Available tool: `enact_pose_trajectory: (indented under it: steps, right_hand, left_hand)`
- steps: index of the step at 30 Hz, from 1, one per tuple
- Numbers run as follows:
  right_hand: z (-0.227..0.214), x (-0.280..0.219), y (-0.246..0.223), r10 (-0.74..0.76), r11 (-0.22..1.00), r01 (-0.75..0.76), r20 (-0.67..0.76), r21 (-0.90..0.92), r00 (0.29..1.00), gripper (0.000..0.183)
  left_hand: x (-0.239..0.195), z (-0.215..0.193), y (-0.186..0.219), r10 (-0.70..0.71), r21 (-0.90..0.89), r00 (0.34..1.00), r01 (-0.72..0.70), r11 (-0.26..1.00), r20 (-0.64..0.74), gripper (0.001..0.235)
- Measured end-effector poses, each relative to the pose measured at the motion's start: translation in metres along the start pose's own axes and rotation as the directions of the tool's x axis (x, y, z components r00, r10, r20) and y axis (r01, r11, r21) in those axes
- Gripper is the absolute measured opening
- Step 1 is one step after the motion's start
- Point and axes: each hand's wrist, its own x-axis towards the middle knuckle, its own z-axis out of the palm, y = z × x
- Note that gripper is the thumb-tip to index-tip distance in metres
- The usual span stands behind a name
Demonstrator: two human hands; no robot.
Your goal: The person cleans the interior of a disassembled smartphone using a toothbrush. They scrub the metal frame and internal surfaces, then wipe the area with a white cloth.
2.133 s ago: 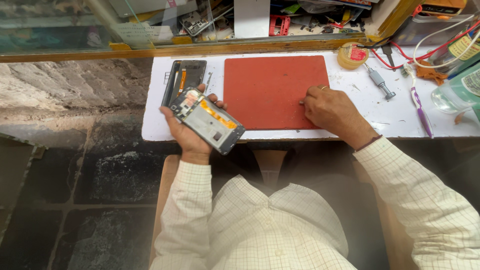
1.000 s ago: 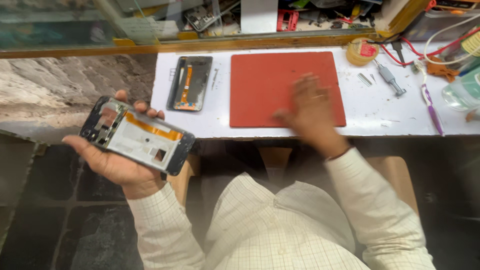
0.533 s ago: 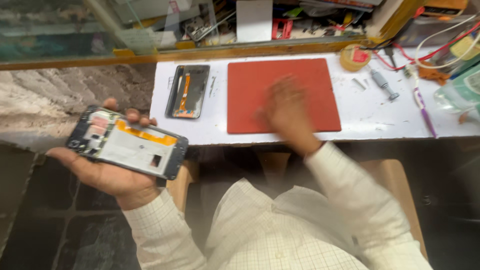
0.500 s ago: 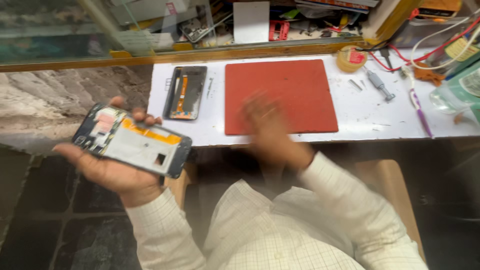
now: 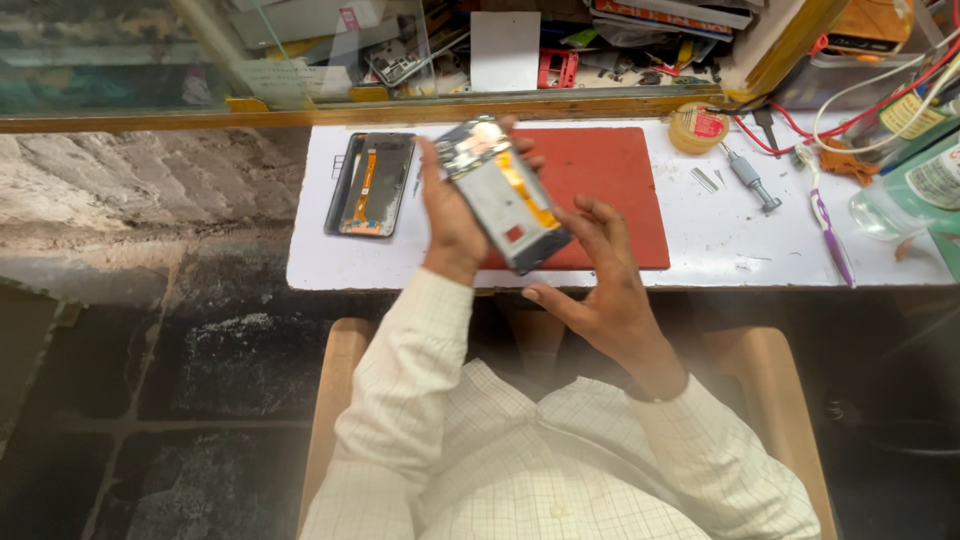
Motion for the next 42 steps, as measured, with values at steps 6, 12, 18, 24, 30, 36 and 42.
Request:
enact_pose_trajectory:
  steps: [6, 12, 18, 24, 30, 36, 42]
  right_hand:
    - [0.015, 0.014, 0.038, -0.113, 0.979, 0.098, -0.077, -0.178, 0.991, 0.079]
    - [0.007, 0.023, 0.079, 0.222, 0.537, -0.159, 0.043, 0.829, 0.974, 0.051]
    - [0.019, 0.031, 0.096, 0.419, 0.14, -0.394, 0.306, 0.908, 0.854, 0.048]
    - [0.003, 0.022, 0.116, 0.48, 0.555, -0.387, 0.097, 0.737, 0.872, 0.035]
    - [-0.081, 0.012, 0.171, 0.211, 0.973, -0.227, -0.49, 0.027, 0.846, 0.029]
    - [-0.174, 0.019, 0.239, -0.04, 0.669, -0.393, -0.558, -0.631, 0.829, 0.023]
    - [-0.169, 0.041, 0.268, 0.113, 0.514, -0.403, -0.406, -0.757, 0.907, 0.017]
  left_hand:
    - [0.032, -0.009, -0.032, -0.065, 0.084, 0.993, 0.056, 0.995, 0.103, 0.097]
    - [0.047, -0.032, -0.033, -0.052, 0.38, 0.999, 0.046, 0.924, 0.005, 0.083]
    - [0.056, -0.035, -0.041, -0.052, 0.352, 0.996, 0.074, 0.933, -0.071, 0.049]
    - [0.063, -0.02, -0.025, -0.059, 0.313, 0.998, 0.065, 0.947, -0.031, 0.035]
    - [0.065, -0.029, -0.032, -0.03, 0.431, 0.997, 0.059, 0.901, -0.073, 0.032]
    - [0.069, -0.046, -0.04, 0.067, 0.603, 0.997, -0.024, 0.797, -0.049, 0.034]
    - [0.067, -0.048, -0.037, 0.097, 0.695, 0.995, -0.052, 0.717, -0.026, 0.033]
